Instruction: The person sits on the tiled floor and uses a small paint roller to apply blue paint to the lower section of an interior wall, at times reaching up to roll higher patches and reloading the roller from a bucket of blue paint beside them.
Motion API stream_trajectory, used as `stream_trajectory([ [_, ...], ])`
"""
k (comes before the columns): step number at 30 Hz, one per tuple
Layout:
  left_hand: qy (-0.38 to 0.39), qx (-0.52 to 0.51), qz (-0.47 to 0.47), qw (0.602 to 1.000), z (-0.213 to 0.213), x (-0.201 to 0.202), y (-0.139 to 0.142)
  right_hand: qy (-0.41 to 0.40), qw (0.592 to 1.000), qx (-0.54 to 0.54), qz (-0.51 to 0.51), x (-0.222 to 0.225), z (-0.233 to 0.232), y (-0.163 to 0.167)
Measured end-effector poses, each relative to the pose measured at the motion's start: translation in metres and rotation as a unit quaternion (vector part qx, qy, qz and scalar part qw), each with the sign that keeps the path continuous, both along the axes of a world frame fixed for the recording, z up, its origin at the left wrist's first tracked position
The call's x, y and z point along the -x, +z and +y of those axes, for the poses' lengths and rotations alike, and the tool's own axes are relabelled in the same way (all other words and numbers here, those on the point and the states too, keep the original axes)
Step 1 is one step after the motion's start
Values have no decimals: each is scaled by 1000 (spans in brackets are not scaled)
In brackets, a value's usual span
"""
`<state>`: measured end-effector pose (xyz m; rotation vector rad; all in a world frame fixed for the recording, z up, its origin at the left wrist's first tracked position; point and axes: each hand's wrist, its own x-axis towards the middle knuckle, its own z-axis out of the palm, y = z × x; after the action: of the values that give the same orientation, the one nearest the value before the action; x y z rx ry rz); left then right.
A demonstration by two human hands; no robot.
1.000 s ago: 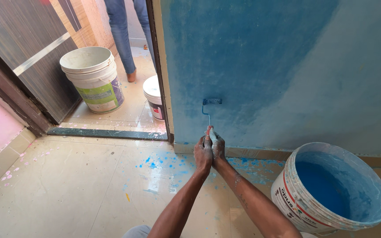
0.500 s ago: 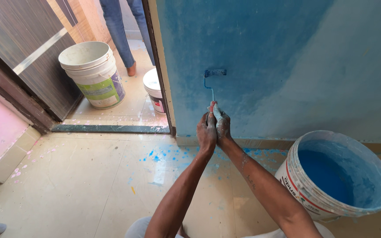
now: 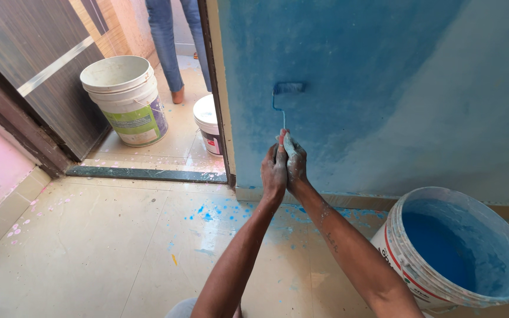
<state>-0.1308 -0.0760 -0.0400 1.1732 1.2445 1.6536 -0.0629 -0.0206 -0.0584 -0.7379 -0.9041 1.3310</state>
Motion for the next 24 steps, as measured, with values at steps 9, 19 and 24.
stream_trajectory([
  [9, 9, 69, 6, 998, -18, -13, -59, -5, 994, 106, -28, -8, -25, -54],
  [19, 14, 2, 12, 1000, 18, -14, 28, 18, 1000, -11, -5, -14, 22, 23],
  [24, 36, 10, 3, 999, 2, -18, 19, -1, 1000, -17, 0, -18, 11, 10],
])
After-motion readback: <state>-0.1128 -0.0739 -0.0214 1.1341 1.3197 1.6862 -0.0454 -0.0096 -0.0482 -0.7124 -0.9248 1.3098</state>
